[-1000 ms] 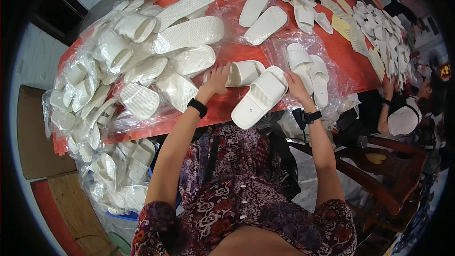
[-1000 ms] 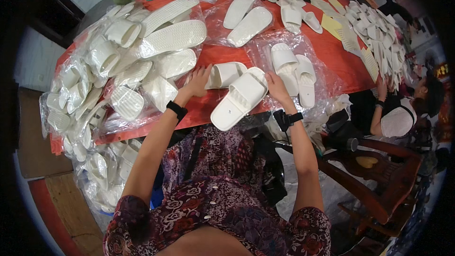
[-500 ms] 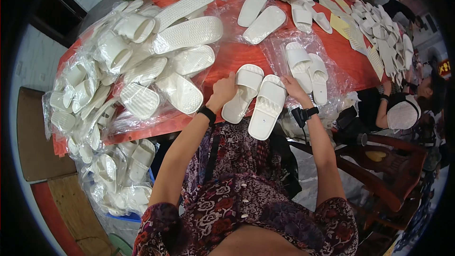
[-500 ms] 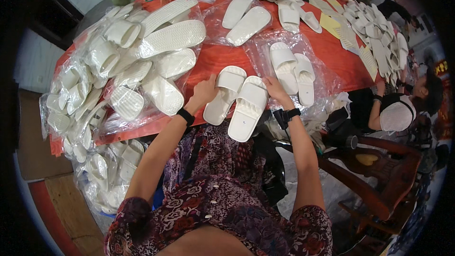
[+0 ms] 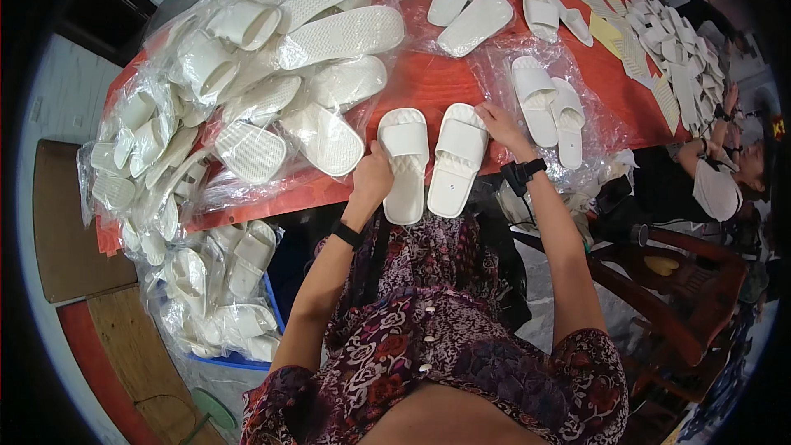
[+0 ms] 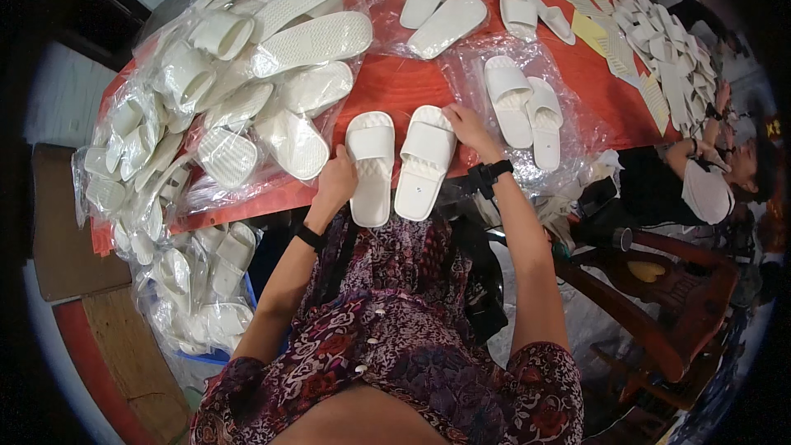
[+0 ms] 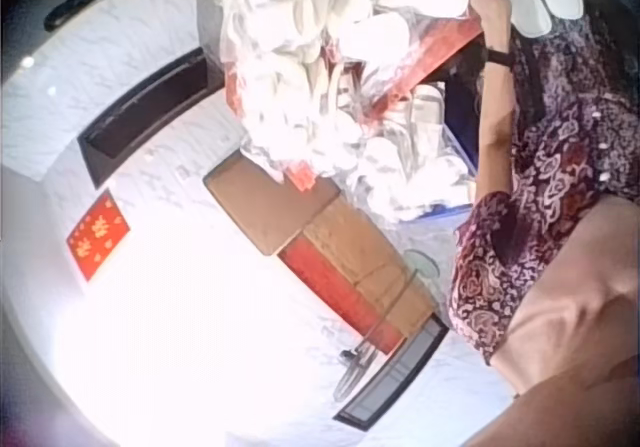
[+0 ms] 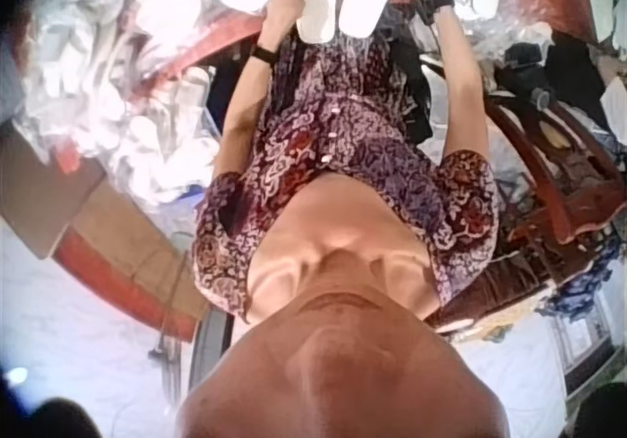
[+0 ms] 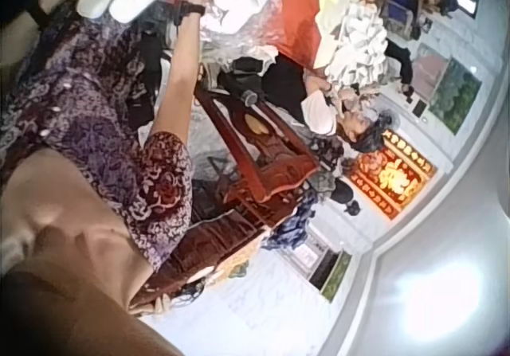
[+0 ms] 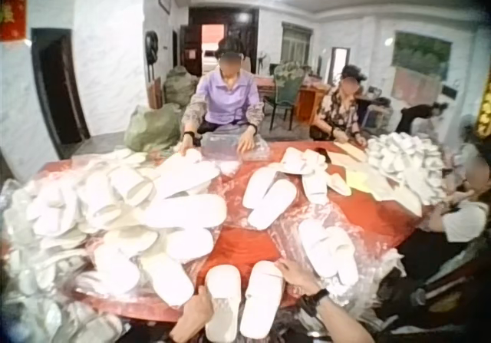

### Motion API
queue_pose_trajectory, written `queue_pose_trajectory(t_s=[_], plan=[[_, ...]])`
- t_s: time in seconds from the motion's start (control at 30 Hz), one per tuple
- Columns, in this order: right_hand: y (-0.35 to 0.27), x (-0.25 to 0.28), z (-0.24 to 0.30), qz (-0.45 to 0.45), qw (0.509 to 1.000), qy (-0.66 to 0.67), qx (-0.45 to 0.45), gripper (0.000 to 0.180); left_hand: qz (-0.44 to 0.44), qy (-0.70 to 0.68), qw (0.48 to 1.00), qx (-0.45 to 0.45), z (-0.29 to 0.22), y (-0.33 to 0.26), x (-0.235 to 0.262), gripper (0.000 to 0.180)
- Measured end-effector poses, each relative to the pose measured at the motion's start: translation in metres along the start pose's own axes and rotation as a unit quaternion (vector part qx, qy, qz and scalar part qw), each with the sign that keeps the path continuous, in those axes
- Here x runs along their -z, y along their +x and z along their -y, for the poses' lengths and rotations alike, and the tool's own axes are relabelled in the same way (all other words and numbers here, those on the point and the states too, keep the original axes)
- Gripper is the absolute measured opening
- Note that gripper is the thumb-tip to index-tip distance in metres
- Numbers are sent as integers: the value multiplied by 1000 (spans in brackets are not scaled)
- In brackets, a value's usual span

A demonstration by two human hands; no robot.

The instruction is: Packing finished white sandals into plastic bags at a manufacturing facility.

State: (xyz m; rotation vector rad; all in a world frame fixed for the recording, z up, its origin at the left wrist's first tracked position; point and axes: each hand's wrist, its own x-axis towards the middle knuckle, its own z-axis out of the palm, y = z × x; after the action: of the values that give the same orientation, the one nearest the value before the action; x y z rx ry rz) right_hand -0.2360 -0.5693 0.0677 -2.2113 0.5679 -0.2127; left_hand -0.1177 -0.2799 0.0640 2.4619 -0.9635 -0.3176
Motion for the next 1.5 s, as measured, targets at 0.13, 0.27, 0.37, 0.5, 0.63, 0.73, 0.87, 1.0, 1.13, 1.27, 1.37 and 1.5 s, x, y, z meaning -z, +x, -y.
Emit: queue_pose_trajectory(t_s=[0.13, 0.27, 0.37, 0.5, 0.63, 0.73, 0.87, 1.0, 1.13, 1.27, 1.37, 1.5], plan=[[-4, -2, 0, 3, 996, -89, 14, 21, 21, 7, 1000, 20, -10, -8, 4, 34], [-20, -7, 39, -112, 988, -74, 73, 16, -2, -5, 1000, 17, -10, -23, 5, 27], [-28, -6, 73, -38, 997, -24, 59, 16, 11, 9, 1000, 26, -9, -28, 2, 20], [-16, -23, 92, 16, 993, -38, 114, 14, -18, -2, 1000, 3, -9, -32, -2, 17], [5, -42, 102, 25, 977, -74, 201, 13, -24, -6, 1000, 5, -7, -33, -2, 18], [24, -55, 95, 61, 964, -123, 226, 14, -22, -12, 1000, 2, -9, -33, 0, 19], [39, -62, 96, 115, 956, -158, 218, 9, -19, 14, 1000, -2, -10, -33, -1, 19], [45, -68, 93, 166, 952, -145, 213, 11, -8, 28, 1000, -1, -12, -34, 2, 18], [47, -73, 89, 167, 955, -145, 197, 11, -19, 33, 999, -4, -11, -34, 0, 17], [51, -74, 83, 148, 960, -169, 165, 10, -5, 28, 1000, 10, -12, -30, 1, 19], [46, -67, 84, 119, 965, -165, 166, 11, 10, 0, 1000, 15, -12, -30, 5, 21], [23, -46, 107, 54, 988, -23, 143, 10, 22, -43, 998, 37, -8, -33, 9, 24]])
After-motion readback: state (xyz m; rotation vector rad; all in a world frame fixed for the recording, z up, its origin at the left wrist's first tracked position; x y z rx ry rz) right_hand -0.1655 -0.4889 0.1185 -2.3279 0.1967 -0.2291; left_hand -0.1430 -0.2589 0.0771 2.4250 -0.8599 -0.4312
